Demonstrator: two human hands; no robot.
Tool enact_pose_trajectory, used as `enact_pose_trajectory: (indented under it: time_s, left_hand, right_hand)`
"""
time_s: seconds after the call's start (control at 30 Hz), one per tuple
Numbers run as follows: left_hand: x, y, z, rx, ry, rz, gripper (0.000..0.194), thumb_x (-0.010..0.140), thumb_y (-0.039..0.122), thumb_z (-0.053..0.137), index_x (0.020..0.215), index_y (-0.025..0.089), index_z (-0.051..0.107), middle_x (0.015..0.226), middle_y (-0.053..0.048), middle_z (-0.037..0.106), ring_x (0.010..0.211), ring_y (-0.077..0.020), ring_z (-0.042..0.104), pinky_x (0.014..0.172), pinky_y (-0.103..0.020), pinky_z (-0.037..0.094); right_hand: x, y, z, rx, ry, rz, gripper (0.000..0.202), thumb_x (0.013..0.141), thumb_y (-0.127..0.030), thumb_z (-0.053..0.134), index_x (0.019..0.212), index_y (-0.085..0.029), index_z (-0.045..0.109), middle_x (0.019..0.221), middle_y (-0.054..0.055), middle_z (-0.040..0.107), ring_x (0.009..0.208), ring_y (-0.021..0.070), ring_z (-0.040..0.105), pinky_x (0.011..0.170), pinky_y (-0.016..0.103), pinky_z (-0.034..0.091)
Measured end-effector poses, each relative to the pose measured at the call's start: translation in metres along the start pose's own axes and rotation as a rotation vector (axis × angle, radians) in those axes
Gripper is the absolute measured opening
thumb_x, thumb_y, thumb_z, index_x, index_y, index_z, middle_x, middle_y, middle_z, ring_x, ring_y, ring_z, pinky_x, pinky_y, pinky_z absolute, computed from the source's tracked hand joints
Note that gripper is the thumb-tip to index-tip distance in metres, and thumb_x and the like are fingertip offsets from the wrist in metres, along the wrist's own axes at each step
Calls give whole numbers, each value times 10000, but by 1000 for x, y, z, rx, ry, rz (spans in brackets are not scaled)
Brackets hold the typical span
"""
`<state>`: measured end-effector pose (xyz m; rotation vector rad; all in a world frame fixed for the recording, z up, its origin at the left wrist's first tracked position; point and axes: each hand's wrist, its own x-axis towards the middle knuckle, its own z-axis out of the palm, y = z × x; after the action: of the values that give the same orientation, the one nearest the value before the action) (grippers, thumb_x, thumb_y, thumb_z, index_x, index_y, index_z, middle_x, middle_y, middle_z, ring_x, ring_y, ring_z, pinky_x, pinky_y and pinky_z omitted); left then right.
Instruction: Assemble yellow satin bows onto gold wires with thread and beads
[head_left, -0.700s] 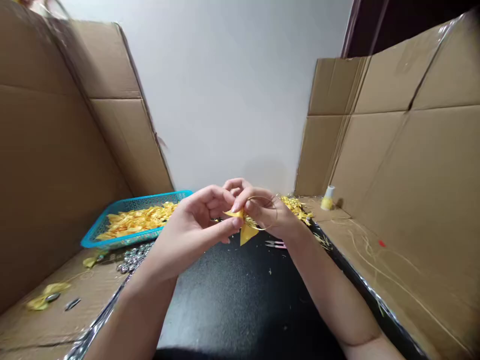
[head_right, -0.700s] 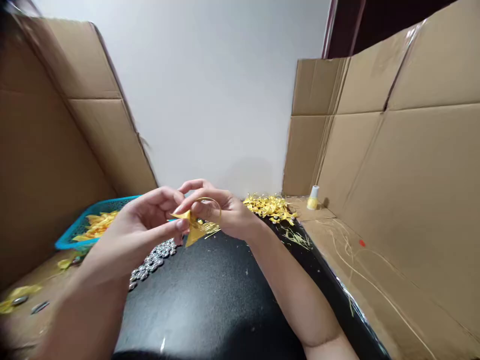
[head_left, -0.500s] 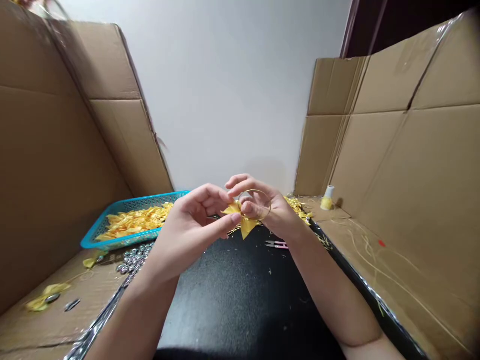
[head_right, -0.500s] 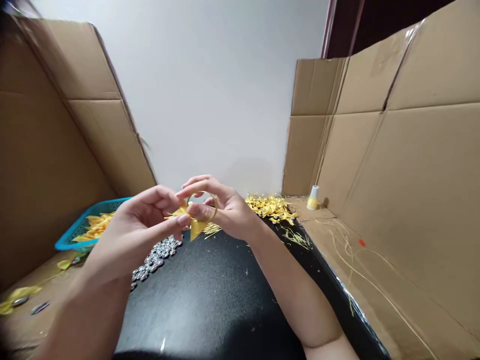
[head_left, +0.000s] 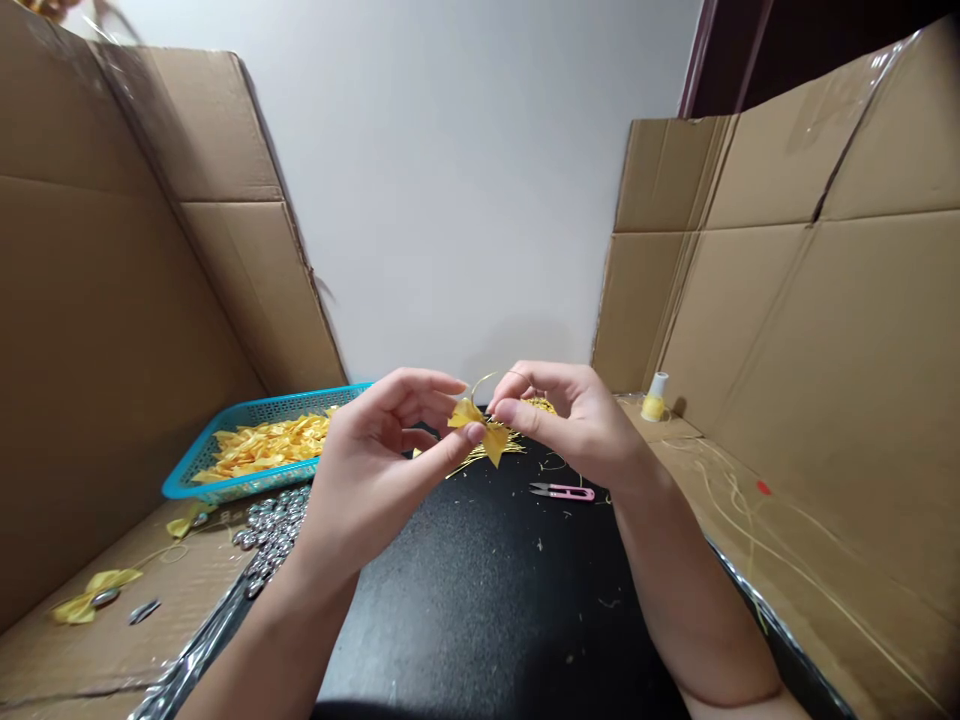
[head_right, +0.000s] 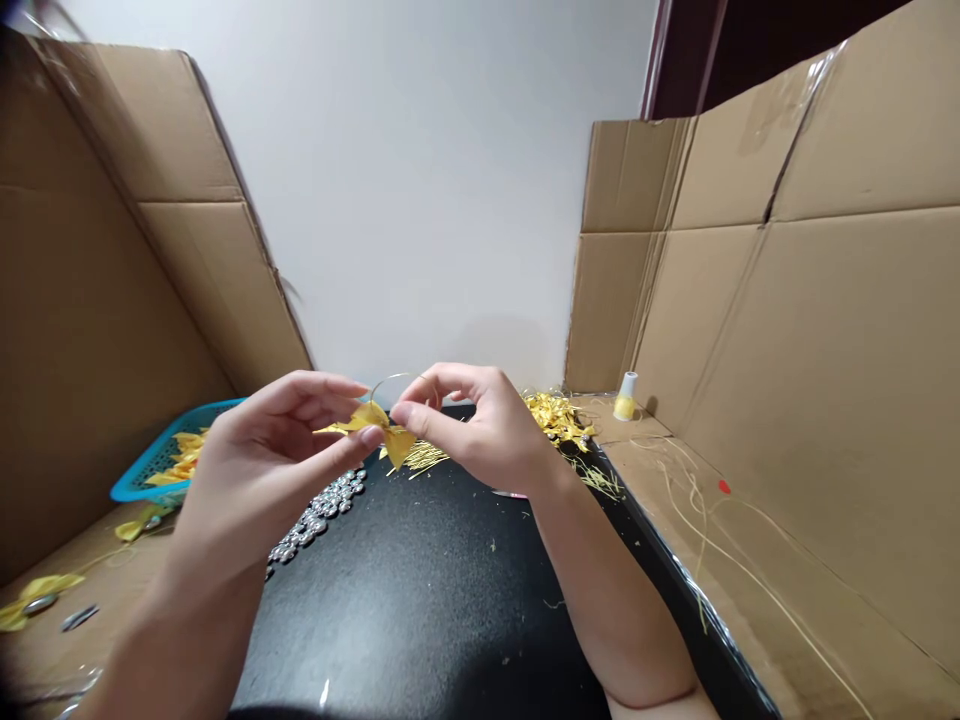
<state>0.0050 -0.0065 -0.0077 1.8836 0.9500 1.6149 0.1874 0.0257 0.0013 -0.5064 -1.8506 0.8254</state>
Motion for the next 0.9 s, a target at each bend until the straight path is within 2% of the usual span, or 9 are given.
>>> enact_pose_trajectory:
  time_s: [0.27,0.47,0.63,0.9]
  left_hand:
    - [-1,1,-1,33,-19,10,252,754,226,760,992,210,678,786,-13,700,685,-120,664,568,-193,545]
    - [-1,3,-1,58,-4,34,228,745,202,766,960,215,692,759,3,699,670,-104,664,573,-171,549]
    - [-1,4,0,77,-18,56,213,741,187,767,943,208,701,754,1,706,667,-105,665,569,-169,549]
    - [-3,0,-3,86,-39,75,179,746,204,768,920,223,730,844,-20,718,720,-123,661,607,-207,565]
  right_hand:
    - [0,0,1,-85,-7,-47,92,809,-228,629,737,-174,651,721,-7,628,698,114,548,677,287,430]
    - [-4,-6,4,-321,46,-219,74,782,-122,604,733,-170,632,732,-12,632,738,121,557,731,296,420]
    - [-8,-7,5,-511,66,-298,83,796,-136,601,726,-179,591,749,-25,642,748,124,548,788,333,361]
    - [-7,-7,5,-433,54,-279,109,809,-119,575,725,-184,552,730,-36,586,741,113,534,784,308,362]
